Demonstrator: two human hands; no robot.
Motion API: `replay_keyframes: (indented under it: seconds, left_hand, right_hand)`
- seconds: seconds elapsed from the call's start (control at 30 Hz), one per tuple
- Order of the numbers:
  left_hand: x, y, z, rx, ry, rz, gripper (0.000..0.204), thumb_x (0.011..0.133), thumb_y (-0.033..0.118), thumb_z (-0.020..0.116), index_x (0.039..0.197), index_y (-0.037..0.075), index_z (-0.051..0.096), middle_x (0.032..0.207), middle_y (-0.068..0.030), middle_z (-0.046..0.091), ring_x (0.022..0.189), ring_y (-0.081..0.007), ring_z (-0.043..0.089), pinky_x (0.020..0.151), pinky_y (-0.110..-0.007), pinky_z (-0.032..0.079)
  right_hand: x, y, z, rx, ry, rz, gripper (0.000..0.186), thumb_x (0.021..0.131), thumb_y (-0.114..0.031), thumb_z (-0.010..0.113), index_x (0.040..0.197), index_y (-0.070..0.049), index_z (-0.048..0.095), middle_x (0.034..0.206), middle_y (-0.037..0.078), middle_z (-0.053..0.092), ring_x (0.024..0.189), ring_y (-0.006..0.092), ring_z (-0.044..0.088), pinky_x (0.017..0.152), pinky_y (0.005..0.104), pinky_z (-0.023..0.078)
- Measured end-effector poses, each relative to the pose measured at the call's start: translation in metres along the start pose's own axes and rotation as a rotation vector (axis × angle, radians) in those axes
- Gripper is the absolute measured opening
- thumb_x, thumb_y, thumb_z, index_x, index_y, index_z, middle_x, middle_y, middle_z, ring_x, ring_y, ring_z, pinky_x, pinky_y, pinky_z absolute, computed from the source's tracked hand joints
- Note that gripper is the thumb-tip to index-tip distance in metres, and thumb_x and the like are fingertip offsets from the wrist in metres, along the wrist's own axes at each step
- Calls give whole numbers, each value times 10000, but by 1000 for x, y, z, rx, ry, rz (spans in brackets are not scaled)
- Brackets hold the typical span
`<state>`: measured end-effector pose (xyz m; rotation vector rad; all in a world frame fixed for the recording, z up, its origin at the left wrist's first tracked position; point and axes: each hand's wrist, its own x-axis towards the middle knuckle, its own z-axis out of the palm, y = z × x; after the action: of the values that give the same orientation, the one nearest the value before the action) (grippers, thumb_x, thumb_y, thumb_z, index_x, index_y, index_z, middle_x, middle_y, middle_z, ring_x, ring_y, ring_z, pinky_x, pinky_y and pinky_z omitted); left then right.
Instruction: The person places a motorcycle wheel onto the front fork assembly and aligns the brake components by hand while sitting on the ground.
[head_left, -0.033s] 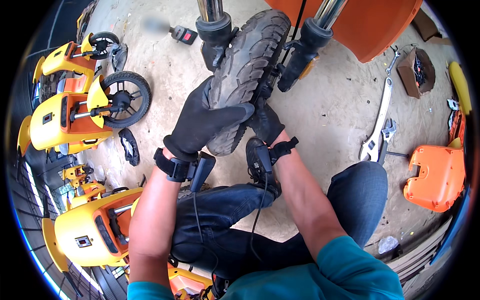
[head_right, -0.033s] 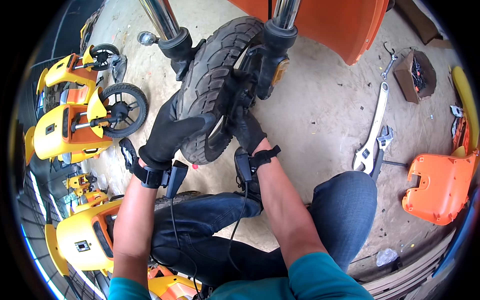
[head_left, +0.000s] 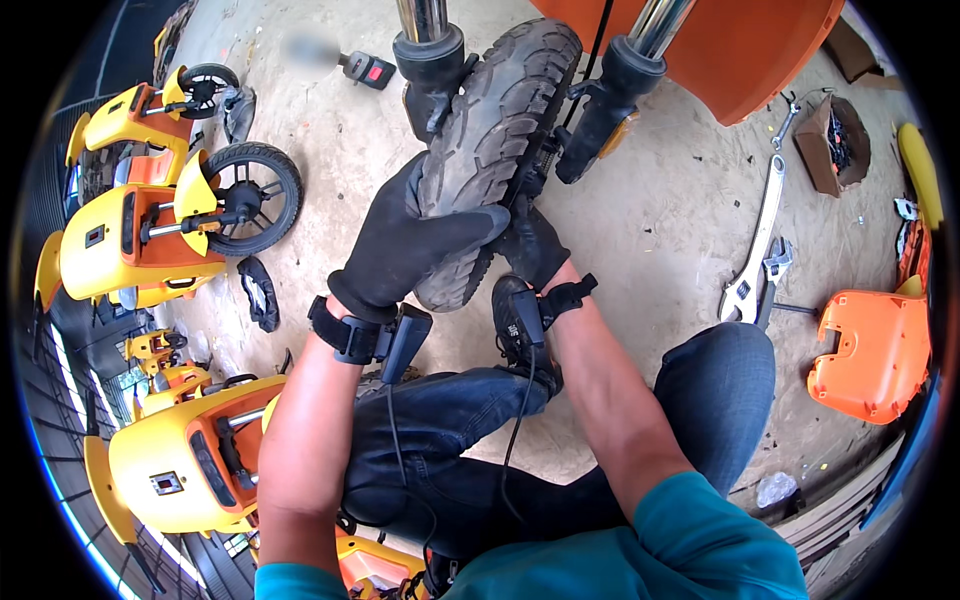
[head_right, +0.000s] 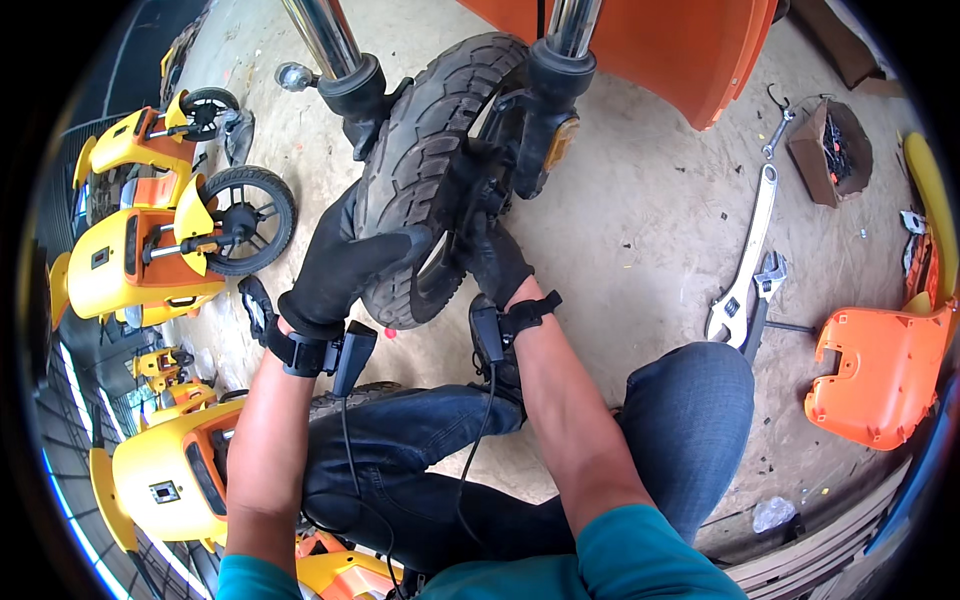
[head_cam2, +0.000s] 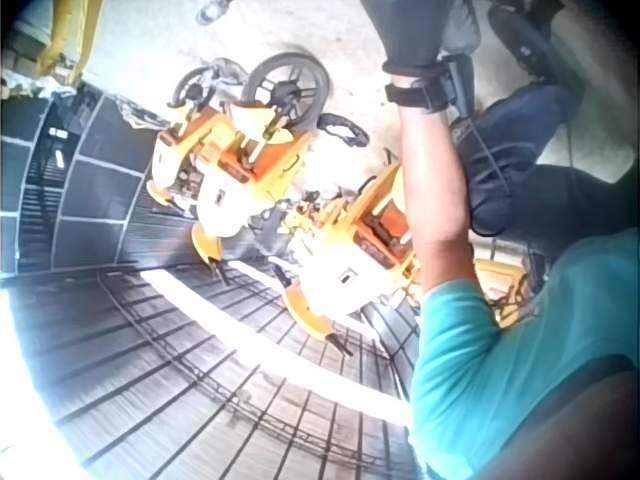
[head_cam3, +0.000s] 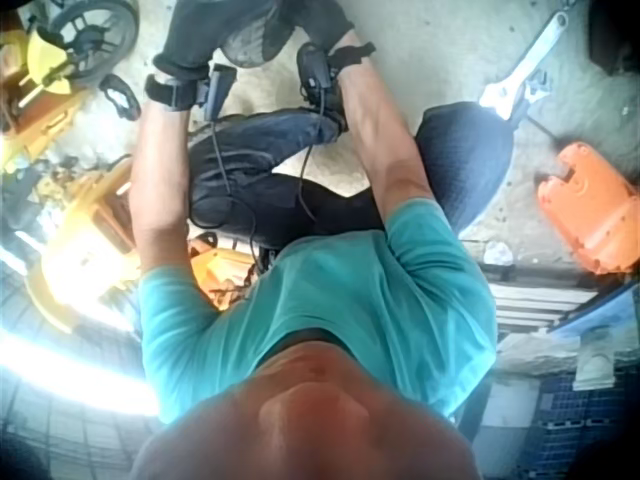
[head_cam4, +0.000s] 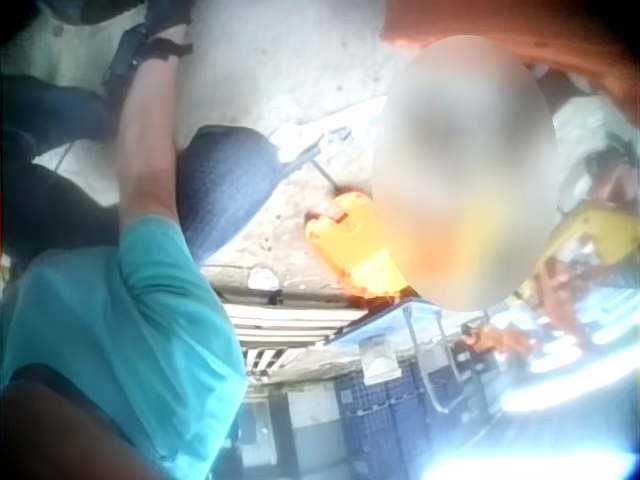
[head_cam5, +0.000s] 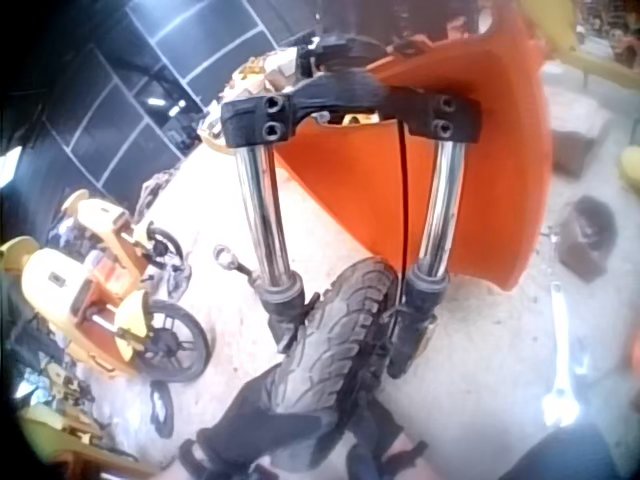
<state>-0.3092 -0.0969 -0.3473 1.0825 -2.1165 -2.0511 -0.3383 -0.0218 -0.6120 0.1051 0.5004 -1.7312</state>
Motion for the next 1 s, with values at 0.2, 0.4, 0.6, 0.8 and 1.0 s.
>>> replay_keyframes:
  seconds: [0.2,0.4,0.6,0.8,1.0]
  left_hand:
    - [-1,2,2,50,24,27,555,775,137,795,1254,-13,558,1141,-86,659,995,-152,627,889,-312,510]
    - [-34,52,32,1085,408,491,576,749,119,789,1241,-43,538,1128,-161,632,1026,-263,626,940,-363,473]
    - [24,102,81,941,69,655,489,824,229,738,1181,-60,572,1106,-176,637,987,-240,634,880,-338,499]
    - [93,103,93,598,-183,399,390,846,234,705,1125,-24,613,943,-86,665,858,-147,639,796,-279,504]
    - [116,90,79,670,-226,322,288,864,202,695,1081,20,643,927,-42,671,826,-126,633,766,-273,497]
  right_hand:
    - [-6,-9,5,-66,28,15,611,1003,-511,407,1426,-71,395,1373,128,519,1235,277,532,1060,453,438]
    - [-5,-4,8,81,29,-25,543,982,-553,478,1337,-143,500,1033,-25,577,902,113,562,793,295,501]
    - [-9,-6,14,68,12,-30,464,978,-522,523,1262,-156,558,1041,-47,570,893,98,547,781,276,487]
    - [4,6,-1,-260,59,-169,402,900,14,594,1291,-71,551,1138,57,636,1015,151,590,893,326,511]
    - [0,1,5,-410,37,-201,471,867,-45,653,1312,-43,498,1114,59,585,956,161,562,843,354,509]
